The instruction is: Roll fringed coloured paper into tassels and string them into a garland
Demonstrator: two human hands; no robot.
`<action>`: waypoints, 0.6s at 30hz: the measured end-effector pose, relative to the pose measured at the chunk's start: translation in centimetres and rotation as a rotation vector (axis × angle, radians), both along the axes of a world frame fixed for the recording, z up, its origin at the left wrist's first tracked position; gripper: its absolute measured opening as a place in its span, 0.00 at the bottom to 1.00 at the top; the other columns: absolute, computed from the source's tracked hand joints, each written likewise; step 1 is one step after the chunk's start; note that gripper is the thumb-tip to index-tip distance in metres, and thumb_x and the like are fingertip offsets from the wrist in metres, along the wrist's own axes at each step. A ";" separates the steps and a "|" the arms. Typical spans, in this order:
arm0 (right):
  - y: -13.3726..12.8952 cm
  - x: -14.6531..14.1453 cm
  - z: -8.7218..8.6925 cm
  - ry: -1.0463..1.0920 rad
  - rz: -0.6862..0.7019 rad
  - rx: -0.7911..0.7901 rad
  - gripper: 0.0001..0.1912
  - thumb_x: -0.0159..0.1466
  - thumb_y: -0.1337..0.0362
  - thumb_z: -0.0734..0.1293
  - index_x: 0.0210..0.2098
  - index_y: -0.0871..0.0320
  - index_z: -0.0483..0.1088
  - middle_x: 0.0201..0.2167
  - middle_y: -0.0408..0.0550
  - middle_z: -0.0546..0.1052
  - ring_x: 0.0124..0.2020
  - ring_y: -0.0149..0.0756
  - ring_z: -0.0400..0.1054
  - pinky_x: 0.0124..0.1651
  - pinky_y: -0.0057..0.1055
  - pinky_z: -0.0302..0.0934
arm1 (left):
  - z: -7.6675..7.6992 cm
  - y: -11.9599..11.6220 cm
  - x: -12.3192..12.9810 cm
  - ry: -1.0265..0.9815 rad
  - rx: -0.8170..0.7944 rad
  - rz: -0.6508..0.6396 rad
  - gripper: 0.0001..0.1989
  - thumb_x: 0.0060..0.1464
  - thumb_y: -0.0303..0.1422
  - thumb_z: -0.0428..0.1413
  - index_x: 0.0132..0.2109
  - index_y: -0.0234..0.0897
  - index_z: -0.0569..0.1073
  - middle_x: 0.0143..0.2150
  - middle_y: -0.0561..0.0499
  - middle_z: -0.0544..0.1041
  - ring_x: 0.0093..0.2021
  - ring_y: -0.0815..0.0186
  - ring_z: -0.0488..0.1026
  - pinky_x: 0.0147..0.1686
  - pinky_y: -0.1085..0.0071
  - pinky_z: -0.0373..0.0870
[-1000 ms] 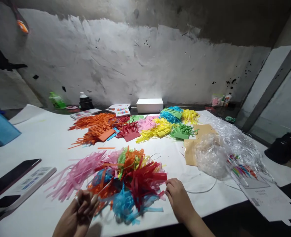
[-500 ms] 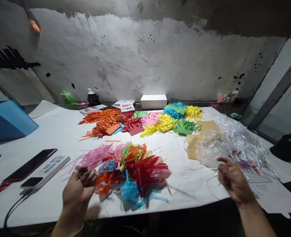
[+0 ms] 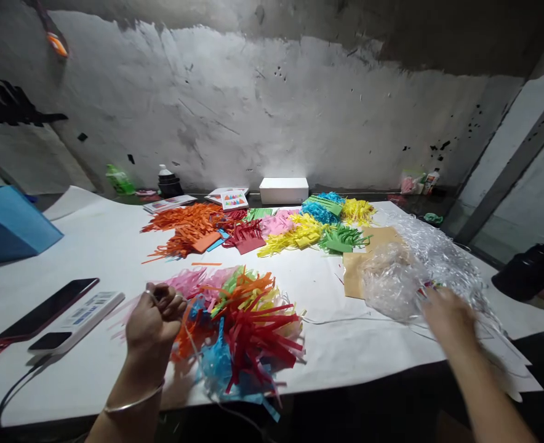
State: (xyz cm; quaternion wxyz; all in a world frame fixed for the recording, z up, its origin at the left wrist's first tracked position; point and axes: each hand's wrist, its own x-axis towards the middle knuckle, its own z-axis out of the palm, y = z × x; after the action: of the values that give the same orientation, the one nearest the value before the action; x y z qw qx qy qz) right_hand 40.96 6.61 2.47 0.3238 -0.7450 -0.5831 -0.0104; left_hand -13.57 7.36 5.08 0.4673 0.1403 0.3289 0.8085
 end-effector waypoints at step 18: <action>4.9 -11.6 1.7 0.733 0.521 0.104 0.22 0.61 0.38 0.61 0.32 0.50 0.61 0.18 0.32 0.50 0.14 0.27 0.42 0.15 0.25 0.42 | 1.2 -1.9 -2.8 0.027 0.015 0.083 0.19 0.65 0.33 0.52 0.24 0.37 0.63 0.13 0.62 0.56 0.10 0.77 0.50 0.11 0.78 0.46</action>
State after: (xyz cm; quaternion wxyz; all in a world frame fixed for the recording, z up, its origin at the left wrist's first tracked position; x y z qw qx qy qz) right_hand 29.32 11.51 4.19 0.5376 -0.5107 -0.5968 0.3066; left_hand -16.41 5.43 6.32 0.4281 0.1409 0.3344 0.8277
